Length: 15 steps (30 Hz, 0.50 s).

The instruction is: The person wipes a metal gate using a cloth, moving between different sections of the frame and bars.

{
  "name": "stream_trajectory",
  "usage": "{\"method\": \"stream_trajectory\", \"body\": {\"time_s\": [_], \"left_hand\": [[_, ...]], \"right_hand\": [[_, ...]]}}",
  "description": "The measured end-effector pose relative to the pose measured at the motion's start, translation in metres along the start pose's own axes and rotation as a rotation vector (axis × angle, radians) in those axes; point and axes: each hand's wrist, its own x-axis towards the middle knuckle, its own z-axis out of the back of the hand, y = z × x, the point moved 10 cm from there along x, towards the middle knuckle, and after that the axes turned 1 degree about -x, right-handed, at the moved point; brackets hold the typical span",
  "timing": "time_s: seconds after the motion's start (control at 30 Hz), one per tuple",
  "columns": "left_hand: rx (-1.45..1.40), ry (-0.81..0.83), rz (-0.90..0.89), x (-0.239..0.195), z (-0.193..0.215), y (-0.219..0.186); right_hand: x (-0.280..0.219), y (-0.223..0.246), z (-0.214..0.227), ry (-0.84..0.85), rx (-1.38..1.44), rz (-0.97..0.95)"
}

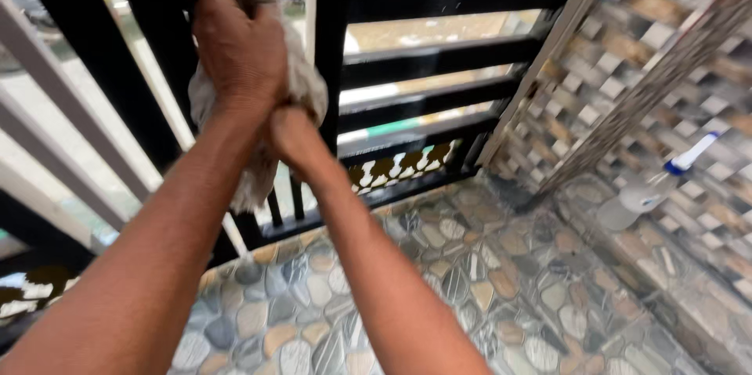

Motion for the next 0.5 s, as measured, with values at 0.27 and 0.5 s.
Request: {"method": "stream_trajectory", "body": {"time_s": [0.27,0.5], "left_hand": [[0.091,-0.041,-0.042,0.063,0.040,-0.035],[0.022,0.305,0.667,-0.065,0.045,0.043]], "right_hand": [[-0.033,0.052,-0.006,-0.065,-0.098,-0.118],[-0.035,0.016,-0.037,0.023,-0.154,-0.047]]}}
